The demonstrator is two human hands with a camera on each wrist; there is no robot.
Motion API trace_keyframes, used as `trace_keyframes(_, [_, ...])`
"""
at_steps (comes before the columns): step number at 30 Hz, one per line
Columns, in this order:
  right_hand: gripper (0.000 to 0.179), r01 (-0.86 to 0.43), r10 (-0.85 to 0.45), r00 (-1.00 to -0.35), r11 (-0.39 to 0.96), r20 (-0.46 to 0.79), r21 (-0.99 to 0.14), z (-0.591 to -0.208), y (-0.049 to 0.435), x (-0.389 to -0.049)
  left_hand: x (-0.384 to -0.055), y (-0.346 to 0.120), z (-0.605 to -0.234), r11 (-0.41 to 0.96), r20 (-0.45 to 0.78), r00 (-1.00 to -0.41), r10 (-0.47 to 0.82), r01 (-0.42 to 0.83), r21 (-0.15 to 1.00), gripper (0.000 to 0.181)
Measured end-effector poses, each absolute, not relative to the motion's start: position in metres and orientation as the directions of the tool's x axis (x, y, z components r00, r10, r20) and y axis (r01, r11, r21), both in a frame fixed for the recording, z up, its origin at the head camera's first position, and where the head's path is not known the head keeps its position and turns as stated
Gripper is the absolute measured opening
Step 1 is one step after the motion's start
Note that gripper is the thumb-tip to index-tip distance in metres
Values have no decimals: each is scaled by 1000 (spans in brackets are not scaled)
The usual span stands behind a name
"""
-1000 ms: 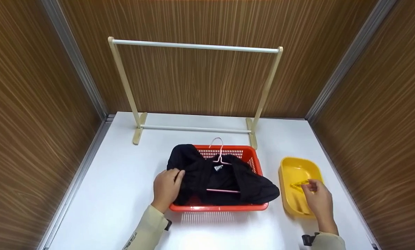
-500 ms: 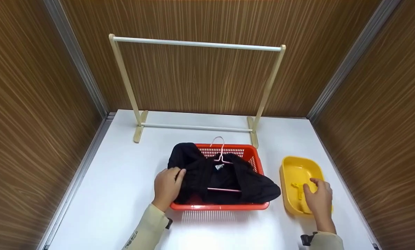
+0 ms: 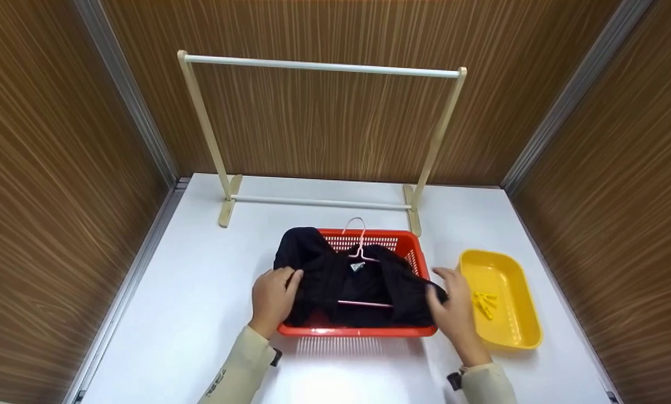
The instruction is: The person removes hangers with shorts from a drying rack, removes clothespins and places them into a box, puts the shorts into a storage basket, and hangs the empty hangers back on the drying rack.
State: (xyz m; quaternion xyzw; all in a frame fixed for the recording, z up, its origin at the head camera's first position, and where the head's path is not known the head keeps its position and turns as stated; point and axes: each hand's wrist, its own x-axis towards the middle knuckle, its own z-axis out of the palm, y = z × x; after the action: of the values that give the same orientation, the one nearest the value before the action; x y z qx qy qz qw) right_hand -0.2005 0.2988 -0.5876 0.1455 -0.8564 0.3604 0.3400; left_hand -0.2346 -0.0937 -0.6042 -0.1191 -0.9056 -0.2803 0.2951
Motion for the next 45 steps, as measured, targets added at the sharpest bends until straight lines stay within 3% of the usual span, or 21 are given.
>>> trace_keyframes(3, [49, -482, -144, -799, 735, 584, -477, -587, 285, -204, -234, -92, -605, 813, 605, -795, 47, 382, 439, 30])
trace_keyframes(6, [57, -418, -203, -869, 791, 452, -448, -590, 277, -204, -232, -92, -607, 815, 602, -796, 54, 383, 434, 31])
trace_keyframes(12, [81, -247, -109, -949, 841, 296, -481, -592, 263, -198, -227, -94, -608, 815, 615, -788, 42, 382, 435, 32])
trace_keyframes(17, [91, -160, -55, -971, 874, 234, -459, -588, 252, -200, -227, -94, -607, 815, 613, -789, 44, 383, 435, 32])
trace_keyframes(22, [65, -206, -60, -938, 888, 341, -411, -590, 250, -199, -225, -93, -608, 815, 606, -794, 42, 379, 439, 30])
trace_keyframes(30, [37, -347, -32, -797, 842, 603, -413, -596, 254, -198, -222, -95, -610, 794, 592, -805, 33, 381, 473, 31])
trace_keyframes(36, [32, -429, -6, -713, 794, 701, -430, -596, 256, -204, -227, -100, -609, 748, 633, -773, 44, 446, 492, 28])
trace_keyframes(45, [23, -526, -17, -662, 723, 749, -448, -592, 265, -201, -229, -110, -604, 705, 695, -717, 50, 518, 484, 24])
